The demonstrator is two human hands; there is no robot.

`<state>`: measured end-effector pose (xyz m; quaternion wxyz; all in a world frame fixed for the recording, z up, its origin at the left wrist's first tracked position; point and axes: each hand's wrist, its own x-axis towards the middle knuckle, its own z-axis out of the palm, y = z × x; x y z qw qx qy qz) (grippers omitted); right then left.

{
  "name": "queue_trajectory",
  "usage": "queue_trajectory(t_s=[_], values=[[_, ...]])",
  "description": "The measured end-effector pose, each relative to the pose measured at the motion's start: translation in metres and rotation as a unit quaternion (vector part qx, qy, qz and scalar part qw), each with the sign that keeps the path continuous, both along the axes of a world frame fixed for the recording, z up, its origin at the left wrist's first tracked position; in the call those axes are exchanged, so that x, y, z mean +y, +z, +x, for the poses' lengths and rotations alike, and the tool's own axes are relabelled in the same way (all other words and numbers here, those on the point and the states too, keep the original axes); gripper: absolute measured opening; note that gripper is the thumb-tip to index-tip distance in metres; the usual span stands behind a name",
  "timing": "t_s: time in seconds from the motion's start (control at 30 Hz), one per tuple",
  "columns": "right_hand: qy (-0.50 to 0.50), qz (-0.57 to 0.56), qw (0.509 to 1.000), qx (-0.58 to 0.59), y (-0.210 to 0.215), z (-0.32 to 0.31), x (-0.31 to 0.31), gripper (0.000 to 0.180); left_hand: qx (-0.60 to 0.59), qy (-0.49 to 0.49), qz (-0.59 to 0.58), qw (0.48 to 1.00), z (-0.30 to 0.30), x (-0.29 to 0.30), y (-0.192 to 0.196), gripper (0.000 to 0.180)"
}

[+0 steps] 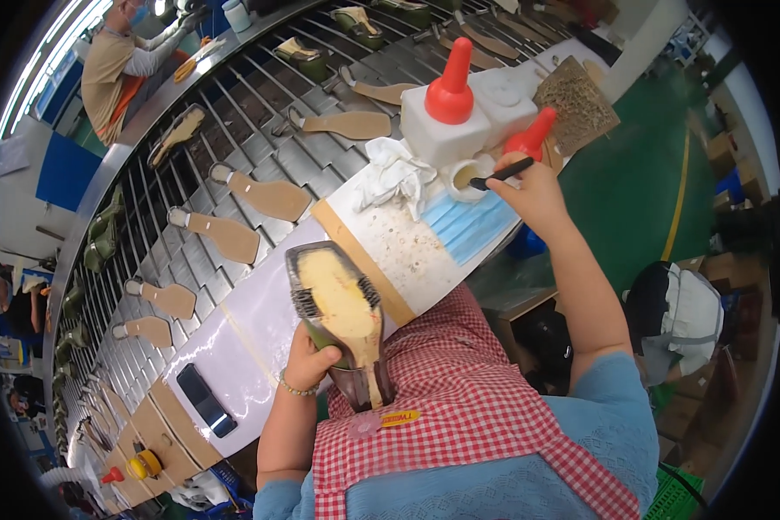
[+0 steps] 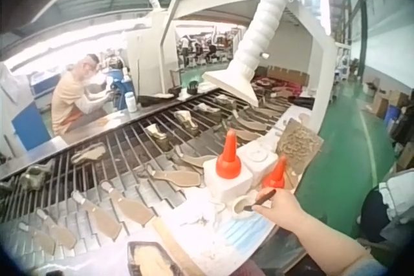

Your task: Apply adhesive or coating to the perimeter of shoe soles and uppers using a brush.

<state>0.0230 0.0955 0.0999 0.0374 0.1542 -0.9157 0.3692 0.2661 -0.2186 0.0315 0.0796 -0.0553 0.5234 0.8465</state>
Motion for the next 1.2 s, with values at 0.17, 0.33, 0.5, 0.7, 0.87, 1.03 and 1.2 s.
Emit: queue_trajectory(t_s=[0.17, 0.33, 0.5, 0.7, 0.87, 1.03, 1.2], values=[[0.03, -0.026, 0.999, 0.022, -0.023, -0.019, -0.011, 0.021, -0.008, 0.067, 0.017, 0.998, 0.004, 0.0, 0.001, 0.085], [0.032, 0.007, 0.999, -0.017, -0.018, -0.017, -0.013, 0.021, -0.002, 0.076, 0.011, 0.997, 0.005, -0.002, 0.002, 0.086], [0.027, -0.009, 0.999, -0.035, -0.02, -0.016, -0.01, 0.02, 0.001, 0.083, 0.004, 0.997, 0.001, -0.001, 0.002, 0.087], [-0.036, -0.321, 0.915, -0.24, -0.041, -0.021, 0.017, 0.019, 0.028, 0.104, 0.002, 0.994, -0.003, -0.012, -0.008, 0.092], [-0.129, -0.561, 0.708, -0.409, -0.063, -0.014, 0.023, 0.024, 0.021, 0.126, 0.074, 0.989, -0.007, -0.021, -0.026, 0.09], [-0.131, -0.641, 0.592, -0.471, -0.089, -0.02, 0.028, 0.025, -0.014, 0.11, 0.176, 0.978, -0.015, -0.006, -0.014, 0.077], [-0.015, -0.69, 0.61, -0.39, -0.03, 0.016, 0.029, 0.019, -0.074, 0.078, 0.182, 0.977, -0.035, 0.011, -0.002, 0.067]])
